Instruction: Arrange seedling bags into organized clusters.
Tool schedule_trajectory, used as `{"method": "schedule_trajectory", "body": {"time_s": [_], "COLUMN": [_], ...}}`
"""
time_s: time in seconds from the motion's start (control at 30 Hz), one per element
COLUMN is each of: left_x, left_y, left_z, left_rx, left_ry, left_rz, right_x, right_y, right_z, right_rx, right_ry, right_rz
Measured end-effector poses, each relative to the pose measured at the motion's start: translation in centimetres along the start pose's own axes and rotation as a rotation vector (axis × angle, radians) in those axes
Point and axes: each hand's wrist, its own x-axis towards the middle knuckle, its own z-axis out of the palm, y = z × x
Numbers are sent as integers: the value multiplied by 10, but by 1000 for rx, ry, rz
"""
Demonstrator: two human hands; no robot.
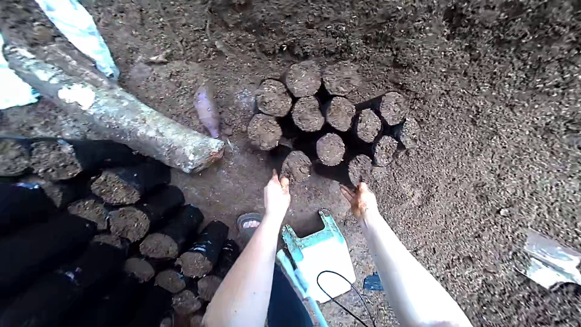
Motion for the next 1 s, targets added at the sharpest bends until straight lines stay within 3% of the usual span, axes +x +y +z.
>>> {"method": "schedule_trajectory", "body": {"time_s": [0.17,0.37,0.57,0.7,0.83,1.0], "left_x": [-81,-210,-342,-417,-458,-460], "left_y": [-40,-113,-202,-255,-308,-356], "left_z": [-22,-72,-127,-161,-175,-188], "left_rx": [4,14,-68,-141,-226,-274], "left_ry": [-75,-168,-168,-129,33,169], "left_rz": [-8,25,65,-13,-45,-142], "right_x": [-63,-177,-294,-354,-394,-424], "right_y": [12,31,72,102,137,174], "right_z": [-51,-89,-103,-104,-99,-91], "right_rx": [-179,-293,-324,-404,-491,-637], "right_ry": [-56,-127,-282,-468,-631,-717], "right_rz": [-78,-217,-253,-262,-261,-294]}}
